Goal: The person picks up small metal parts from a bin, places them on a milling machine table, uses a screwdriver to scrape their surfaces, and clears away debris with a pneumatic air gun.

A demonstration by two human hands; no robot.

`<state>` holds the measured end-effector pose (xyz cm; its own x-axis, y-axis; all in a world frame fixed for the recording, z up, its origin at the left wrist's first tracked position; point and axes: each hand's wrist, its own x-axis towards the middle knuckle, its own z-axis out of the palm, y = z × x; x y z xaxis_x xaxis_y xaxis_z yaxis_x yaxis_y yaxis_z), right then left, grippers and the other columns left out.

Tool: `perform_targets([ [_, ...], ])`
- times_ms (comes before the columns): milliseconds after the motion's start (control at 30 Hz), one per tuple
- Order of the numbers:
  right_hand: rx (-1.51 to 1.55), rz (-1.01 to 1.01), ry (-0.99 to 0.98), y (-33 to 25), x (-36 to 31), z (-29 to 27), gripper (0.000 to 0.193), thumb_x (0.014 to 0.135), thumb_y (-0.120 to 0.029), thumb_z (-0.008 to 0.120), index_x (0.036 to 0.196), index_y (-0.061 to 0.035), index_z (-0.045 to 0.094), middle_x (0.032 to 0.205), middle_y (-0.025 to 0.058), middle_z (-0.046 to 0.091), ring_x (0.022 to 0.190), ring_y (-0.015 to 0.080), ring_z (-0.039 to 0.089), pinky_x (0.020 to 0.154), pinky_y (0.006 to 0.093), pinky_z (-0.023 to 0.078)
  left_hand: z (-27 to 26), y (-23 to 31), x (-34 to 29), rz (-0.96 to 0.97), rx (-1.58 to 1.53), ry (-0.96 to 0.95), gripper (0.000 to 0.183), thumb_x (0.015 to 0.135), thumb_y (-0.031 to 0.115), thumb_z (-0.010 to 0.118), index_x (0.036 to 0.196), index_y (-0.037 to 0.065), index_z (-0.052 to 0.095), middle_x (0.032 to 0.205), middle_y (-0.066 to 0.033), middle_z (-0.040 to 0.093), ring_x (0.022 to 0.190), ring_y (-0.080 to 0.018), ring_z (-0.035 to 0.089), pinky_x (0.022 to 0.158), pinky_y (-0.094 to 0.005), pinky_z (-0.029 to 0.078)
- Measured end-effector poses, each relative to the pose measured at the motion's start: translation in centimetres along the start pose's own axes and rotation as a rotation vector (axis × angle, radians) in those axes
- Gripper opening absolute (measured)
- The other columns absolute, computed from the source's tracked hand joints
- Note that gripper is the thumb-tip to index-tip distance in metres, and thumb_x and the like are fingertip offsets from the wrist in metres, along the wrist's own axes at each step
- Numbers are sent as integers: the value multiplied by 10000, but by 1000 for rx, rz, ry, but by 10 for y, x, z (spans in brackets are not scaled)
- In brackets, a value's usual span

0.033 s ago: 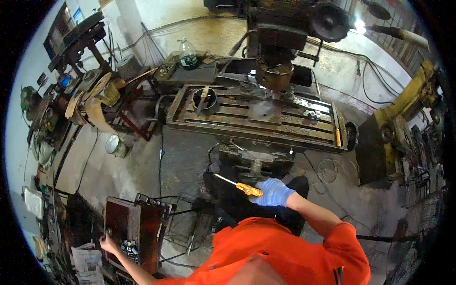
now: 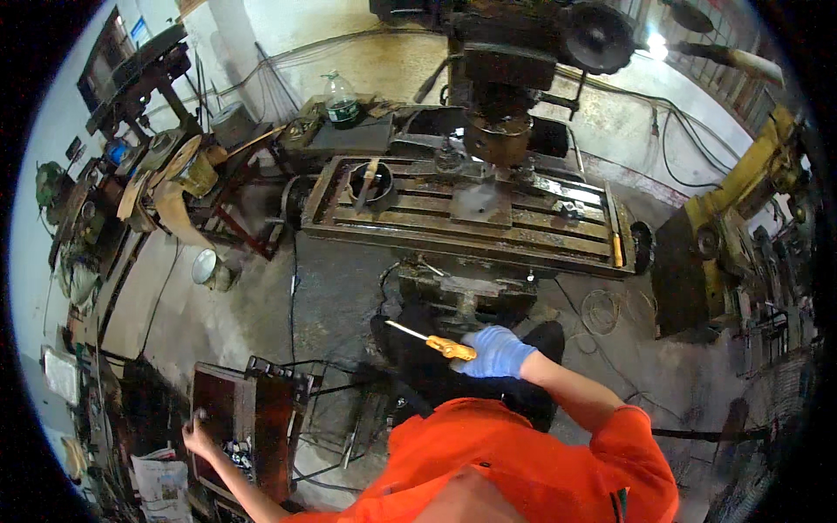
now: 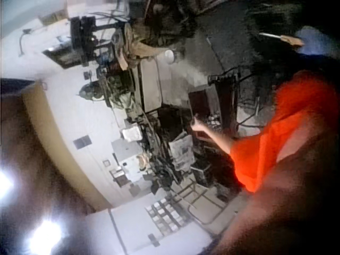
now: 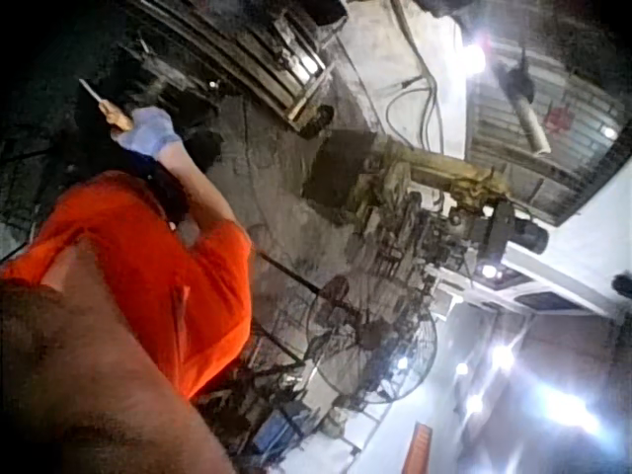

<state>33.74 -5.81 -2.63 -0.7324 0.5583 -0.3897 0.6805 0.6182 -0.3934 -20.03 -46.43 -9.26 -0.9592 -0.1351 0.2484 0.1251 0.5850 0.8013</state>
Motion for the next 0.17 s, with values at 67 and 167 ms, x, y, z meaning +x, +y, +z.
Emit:
perform_targets([
  [67,37,-28,-46,-15,-1,-13,509,723,-527,515,785,-35,631,767,199,616,748,356,596,663,434,461,49,52,-27,32,-326,-381,300,702,175,652,886,-48,572,688,-65,554,607,-174,497,538,-285,401],
  [167,2,-27,-155,-21,-1,-24,519,732,-538,503,888,-55,610,771,211,609,755,363,588,685,420,458,108,135,-91,-6,-275,-687,321,724,196,639,987,23,576,893,-69,580,791,-160,515,668,-272,421],
])
